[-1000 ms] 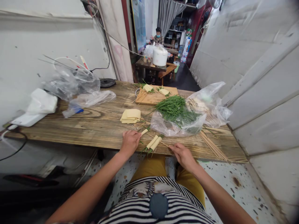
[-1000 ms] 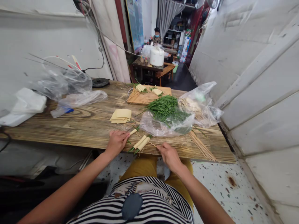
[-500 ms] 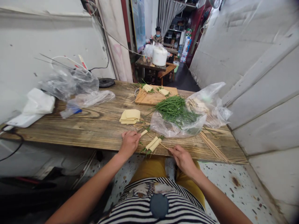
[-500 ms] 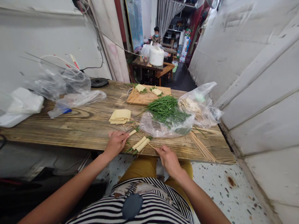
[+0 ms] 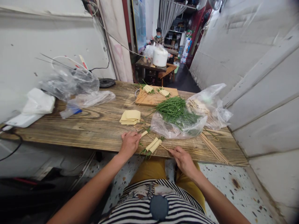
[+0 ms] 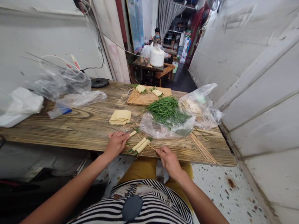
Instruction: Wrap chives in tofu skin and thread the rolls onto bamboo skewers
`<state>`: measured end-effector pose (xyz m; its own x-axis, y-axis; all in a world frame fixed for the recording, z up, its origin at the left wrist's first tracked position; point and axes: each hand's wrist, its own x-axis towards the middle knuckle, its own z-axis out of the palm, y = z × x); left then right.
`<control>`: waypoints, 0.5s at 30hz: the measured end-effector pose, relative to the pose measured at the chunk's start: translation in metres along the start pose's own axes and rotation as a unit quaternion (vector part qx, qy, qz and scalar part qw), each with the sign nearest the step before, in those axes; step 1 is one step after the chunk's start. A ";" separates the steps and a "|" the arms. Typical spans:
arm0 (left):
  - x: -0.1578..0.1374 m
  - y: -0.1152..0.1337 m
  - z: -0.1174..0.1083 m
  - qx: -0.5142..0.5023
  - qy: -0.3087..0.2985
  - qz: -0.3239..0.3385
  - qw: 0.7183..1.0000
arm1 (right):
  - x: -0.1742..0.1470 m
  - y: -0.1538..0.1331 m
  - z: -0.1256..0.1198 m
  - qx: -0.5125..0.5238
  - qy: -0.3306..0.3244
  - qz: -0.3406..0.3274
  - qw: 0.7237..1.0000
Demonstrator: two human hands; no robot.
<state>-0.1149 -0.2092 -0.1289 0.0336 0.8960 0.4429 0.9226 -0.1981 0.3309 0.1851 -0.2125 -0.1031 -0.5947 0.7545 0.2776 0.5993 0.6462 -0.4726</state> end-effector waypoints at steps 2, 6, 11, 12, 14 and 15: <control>0.000 0.000 0.000 0.006 0.001 -0.003 1.000 | -0.001 0.001 0.001 -0.001 0.003 -0.001 1.000; 0.000 0.000 0.001 0.006 0.004 -0.007 1.000 | -0.002 0.001 0.002 0.002 0.012 -0.004 1.000; 0.000 0.001 0.000 0.007 0.007 -0.005 1.000 | -0.001 -0.001 0.001 -0.003 -0.001 -0.001 1.000; 0.000 0.001 0.000 0.006 0.008 -0.005 1.000 | -0.001 -0.001 0.001 -0.006 -0.003 0.001 1.000; 0.000 0.001 0.000 0.005 0.010 -0.004 1.000 | -0.002 -0.002 0.001 -0.011 -0.003 0.003 1.000; 0.000 0.001 0.000 0.004 0.009 -0.004 1.000 | -0.002 -0.002 0.001 -0.012 -0.001 0.002 1.000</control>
<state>-0.1141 -0.2094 -0.1291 0.0189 0.8900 0.4555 0.9261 -0.1873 0.3275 0.1845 -0.2152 -0.1039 -0.5928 0.7575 0.2736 0.6153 0.6451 -0.4531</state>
